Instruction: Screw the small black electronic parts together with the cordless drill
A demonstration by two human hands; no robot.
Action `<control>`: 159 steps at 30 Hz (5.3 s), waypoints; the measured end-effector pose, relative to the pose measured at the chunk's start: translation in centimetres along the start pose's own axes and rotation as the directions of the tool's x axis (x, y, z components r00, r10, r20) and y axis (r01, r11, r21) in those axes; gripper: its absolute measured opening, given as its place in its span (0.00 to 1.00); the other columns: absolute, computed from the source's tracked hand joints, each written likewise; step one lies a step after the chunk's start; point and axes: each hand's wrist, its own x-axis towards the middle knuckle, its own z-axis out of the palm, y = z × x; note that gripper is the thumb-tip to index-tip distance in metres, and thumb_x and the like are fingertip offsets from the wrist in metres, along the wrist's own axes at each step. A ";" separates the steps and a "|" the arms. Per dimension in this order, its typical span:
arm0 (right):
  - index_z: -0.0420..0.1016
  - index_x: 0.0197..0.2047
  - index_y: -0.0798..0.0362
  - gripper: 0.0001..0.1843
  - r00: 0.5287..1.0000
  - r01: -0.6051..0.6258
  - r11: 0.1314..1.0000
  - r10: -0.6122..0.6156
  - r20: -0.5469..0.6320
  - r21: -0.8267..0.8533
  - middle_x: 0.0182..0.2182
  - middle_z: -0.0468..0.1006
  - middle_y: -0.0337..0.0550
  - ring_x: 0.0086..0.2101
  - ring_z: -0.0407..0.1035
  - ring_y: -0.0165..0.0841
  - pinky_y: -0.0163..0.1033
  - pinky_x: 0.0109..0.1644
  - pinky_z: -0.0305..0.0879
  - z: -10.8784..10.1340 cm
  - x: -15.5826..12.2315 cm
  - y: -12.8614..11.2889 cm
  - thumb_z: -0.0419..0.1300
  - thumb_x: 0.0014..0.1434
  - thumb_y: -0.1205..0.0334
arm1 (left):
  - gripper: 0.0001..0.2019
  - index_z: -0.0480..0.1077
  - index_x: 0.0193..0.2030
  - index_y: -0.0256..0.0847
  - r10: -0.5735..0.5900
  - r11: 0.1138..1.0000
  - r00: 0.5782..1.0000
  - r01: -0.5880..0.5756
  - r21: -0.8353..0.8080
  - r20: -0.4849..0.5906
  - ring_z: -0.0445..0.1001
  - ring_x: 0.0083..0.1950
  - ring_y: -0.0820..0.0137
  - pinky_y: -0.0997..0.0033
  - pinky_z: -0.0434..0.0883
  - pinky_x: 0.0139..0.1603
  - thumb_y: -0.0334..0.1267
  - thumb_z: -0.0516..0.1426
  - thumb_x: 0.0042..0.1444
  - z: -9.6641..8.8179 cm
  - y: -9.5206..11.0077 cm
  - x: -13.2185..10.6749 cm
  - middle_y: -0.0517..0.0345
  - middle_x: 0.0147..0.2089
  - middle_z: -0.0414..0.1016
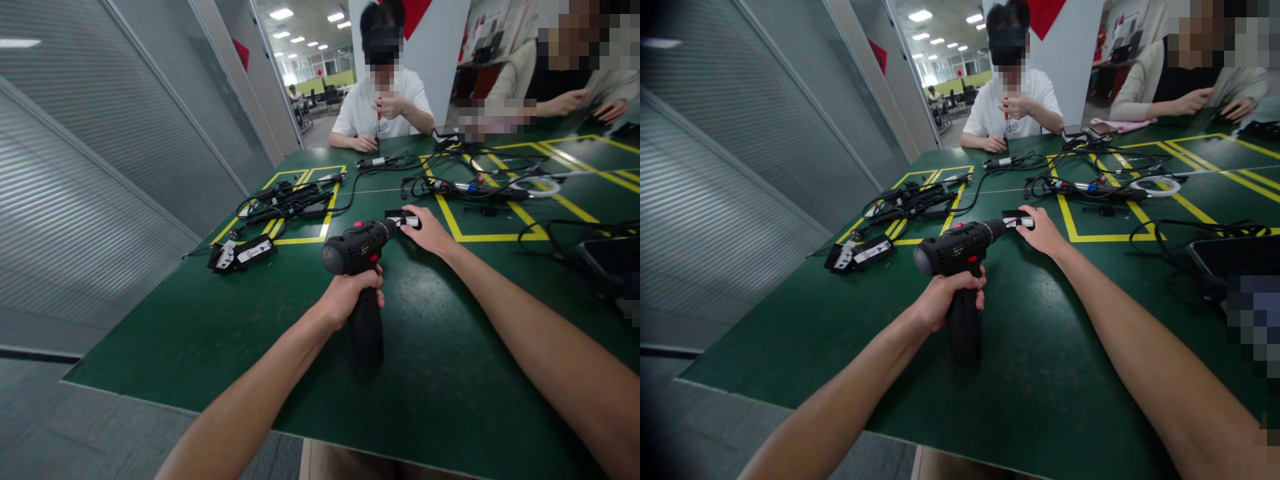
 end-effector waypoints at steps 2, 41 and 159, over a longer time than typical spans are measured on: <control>0.67 0.58 0.47 0.28 1.000 -0.001 1.000 0.001 0.000 -0.001 0.50 0.68 0.49 0.51 0.67 0.44 0.52 0.59 0.61 0.0 0.0 0.1 0.61 0.53 0.58 | 0.11 0.67 0.37 0.36 0.001 1.000 1.000 -0.001 0.000 0.001 0.70 0.23 0.72 0.72 0.67 0.27 0.33 0.57 0.44 0.0 0.0 0.0 0.60 0.24 0.67; 0.67 0.58 0.48 0.30 1.000 0.015 1.000 -0.015 0.016 0.011 0.50 0.67 0.49 0.50 0.67 0.44 0.51 0.59 0.61 -0.1 0.0 0.2 0.61 0.51 0.63 | 0.10 0.66 0.37 0.36 -0.014 1.000 1.000 0.014 0.015 0.000 0.68 0.22 0.71 0.73 0.65 0.25 0.33 0.56 0.46 0.1 0.0 0.1 0.59 0.20 0.67; 0.68 0.57 0.47 0.28 0.999 -0.047 0.998 0.047 0.011 0.033 0.49 0.67 0.48 0.49 0.68 0.43 0.50 0.58 0.61 0.1 0.1 -0.2 0.59 0.52 0.64 | 0.10 0.64 0.38 0.35 0.000 0.998 1.000 0.001 -0.060 0.025 0.68 0.23 0.74 0.70 0.66 0.29 0.33 0.56 0.48 -0.5 -0.2 0.0 0.61 0.29 0.63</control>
